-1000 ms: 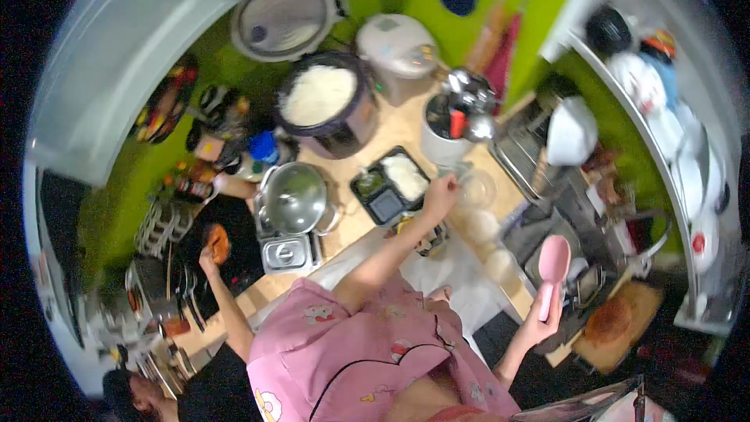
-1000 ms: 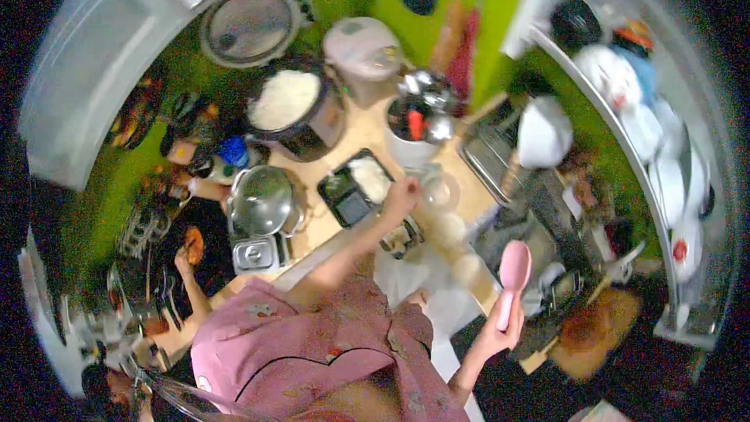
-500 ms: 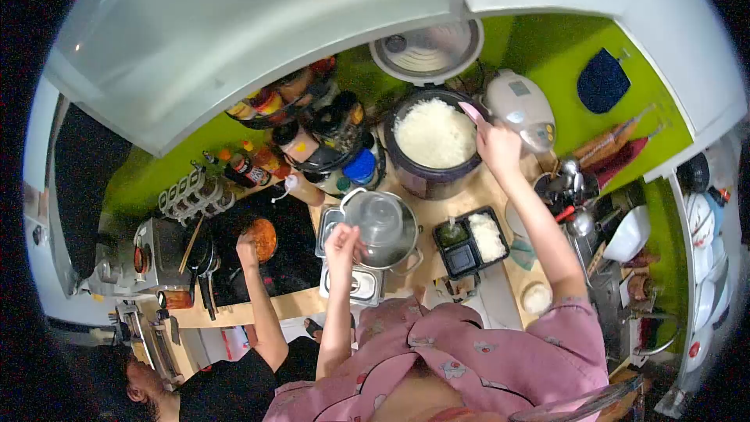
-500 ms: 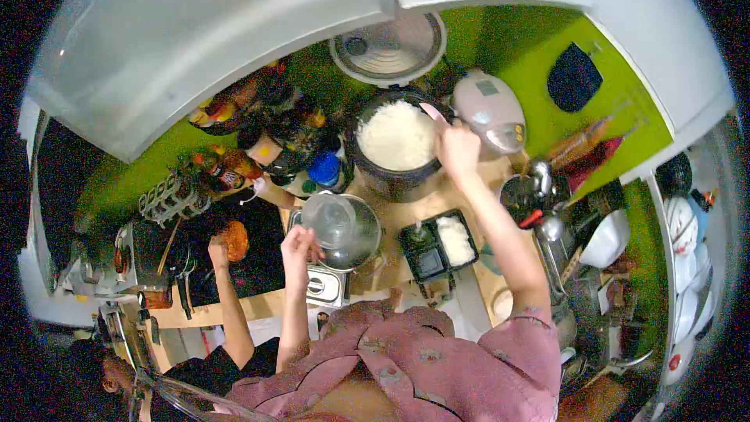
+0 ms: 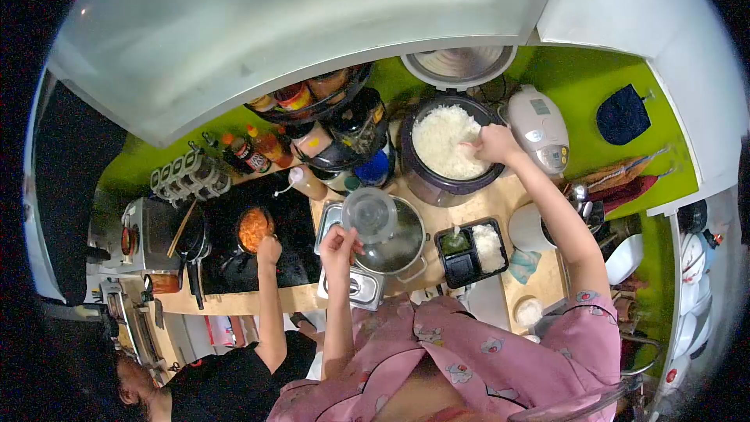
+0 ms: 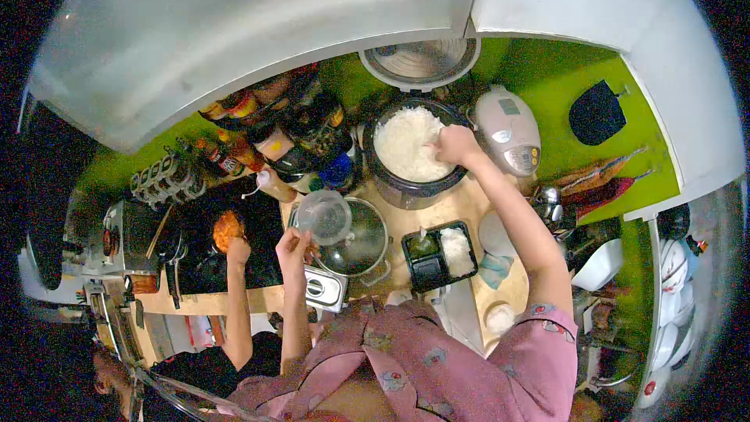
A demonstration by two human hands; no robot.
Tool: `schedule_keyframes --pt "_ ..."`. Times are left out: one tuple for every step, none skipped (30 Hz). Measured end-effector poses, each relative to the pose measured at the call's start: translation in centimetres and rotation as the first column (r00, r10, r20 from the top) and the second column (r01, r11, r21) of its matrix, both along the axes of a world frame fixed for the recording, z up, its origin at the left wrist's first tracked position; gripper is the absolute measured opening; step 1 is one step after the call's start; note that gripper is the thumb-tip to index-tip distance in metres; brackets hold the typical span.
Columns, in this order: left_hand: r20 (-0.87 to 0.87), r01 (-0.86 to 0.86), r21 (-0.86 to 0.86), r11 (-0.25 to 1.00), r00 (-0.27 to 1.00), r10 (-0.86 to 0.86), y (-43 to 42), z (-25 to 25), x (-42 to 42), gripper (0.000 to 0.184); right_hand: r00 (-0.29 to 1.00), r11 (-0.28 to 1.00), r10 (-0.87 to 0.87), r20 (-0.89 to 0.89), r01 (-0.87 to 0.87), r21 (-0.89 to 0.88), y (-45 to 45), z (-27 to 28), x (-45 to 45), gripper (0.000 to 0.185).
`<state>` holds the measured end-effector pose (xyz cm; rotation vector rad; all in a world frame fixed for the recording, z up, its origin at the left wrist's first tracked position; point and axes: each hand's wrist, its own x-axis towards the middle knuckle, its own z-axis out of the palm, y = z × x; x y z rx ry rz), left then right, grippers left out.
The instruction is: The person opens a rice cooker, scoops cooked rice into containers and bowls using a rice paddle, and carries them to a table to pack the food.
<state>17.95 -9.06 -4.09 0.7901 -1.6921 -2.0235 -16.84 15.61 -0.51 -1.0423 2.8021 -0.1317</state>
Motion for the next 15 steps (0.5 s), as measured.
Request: schedule_keyframes --pt "0.006 -0.002 0.004 1.000 1.000 0.002 0.0 0.1 -0.2 0.024 0.999 0.998 -0.039 0.012 0.040 -0.045 -0.2 -0.7 0.2 0.025" --pt "0.000 0.005 0.005 1.000 1.000 -0.005 -0.2 0.1 -0.8 0.024 0.996 0.992 -0.082 0.023 0.084 -0.094 -0.5 -1.3 0.1 0.025" --pt "-0.003 0.008 0.007 1.000 1.000 -0.008 -0.1 0.2 -1.1 0.024 0.989 0.983 -0.123 0.084 0.133 -0.125 -0.6 -1.9 0.2 0.026" --pt "-0.008 0.011 0.008 1.000 1.000 -0.011 -0.1 0.3 -1.5 0.025 0.977 0.971 -0.160 0.144 0.182 -0.155 -1.2 -1.9 0.9 0.027" --pt "-0.013 0.014 0.014 1.000 1.000 -0.014 -0.1 0.5 -1.8 0.025 0.959 0.956 -0.194 0.207 0.231 -0.179 -1.8 -1.9 1.4 0.028" --pt "-0.015 0.017 0.018 1.000 1.000 -0.017 -0.2 0.9 -2.0 0.025 0.946 0.959 -0.224 0.235 0.256 -0.120 -2.6 -1.7 1.6 0.035" --pt "-0.020 0.021 0.021 1.000 1.000 -0.021 -0.3 1.1 -2.3 0.025 0.936 0.948 -0.265 0.234 0.297 -0.113 -3.2 -2.8 1.1 0.037" --pt "-0.054 0.033 0.022 0.999 0.998 -0.032 -0.6 1.2 -2.5 0.024 0.923 0.936 -0.306 0.232 0.336 -0.104 -3.9 -4.4 0.5 0.039" --pt "-0.056 0.022 0.013 1.000 0.998 -0.021 -0.8 1.3 -2.7 0.024 0.910 0.922 -0.346 0.230 0.375 -0.096 -4.3 -5.8 -0.1 0.041" --pt "-0.059 0.011 0.004 1.000 0.998 -0.010 -0.9 1.5 -2.8 0.024 0.894 0.921 -0.344 0.288 0.381 -0.083 -4.6 -5.2 0.0 0.041" --pt "-0.063 -0.002 -0.003 1.000 0.998 0.002 -1.0 1.6 -2.9 0.024 0.875 0.920 -0.341 0.344 0.385 -0.067 -4.9 -4.0 0.3 0.041" --pt "-0.065 -0.020 0.010 1.000 0.998 0.021 -1.1 1.7 -2.9 0.023 0.853 0.921 -0.337 0.399 0.387 -0.050 -5.0 -3.2 0.3 0.041" --pt "-0.068 -0.038 0.023 0.999 0.997 0.039 -1.2 1.9 -2.9 0.023 0.827 0.912 -0.329 0.456 0.403 -0.073 -5.1 -3.2 0.2 0.039" --pt "-0.069 -0.056 0.037 0.998 0.996 0.059 -1.3 1.9 -2.9 0.023 0.797 0.903 -0.319 0.512 0.420 -0.092 -5.0 -3.2 0.0 0.038" --pt "-0.068 -0.054 0.034 0.998 0.996 0.057 -1.4 1.7 -2.9 0.023 0.765 0.892 -0.306 0.566 0.438 -0.110 -4.9 -3.2 -0.2 0.037"
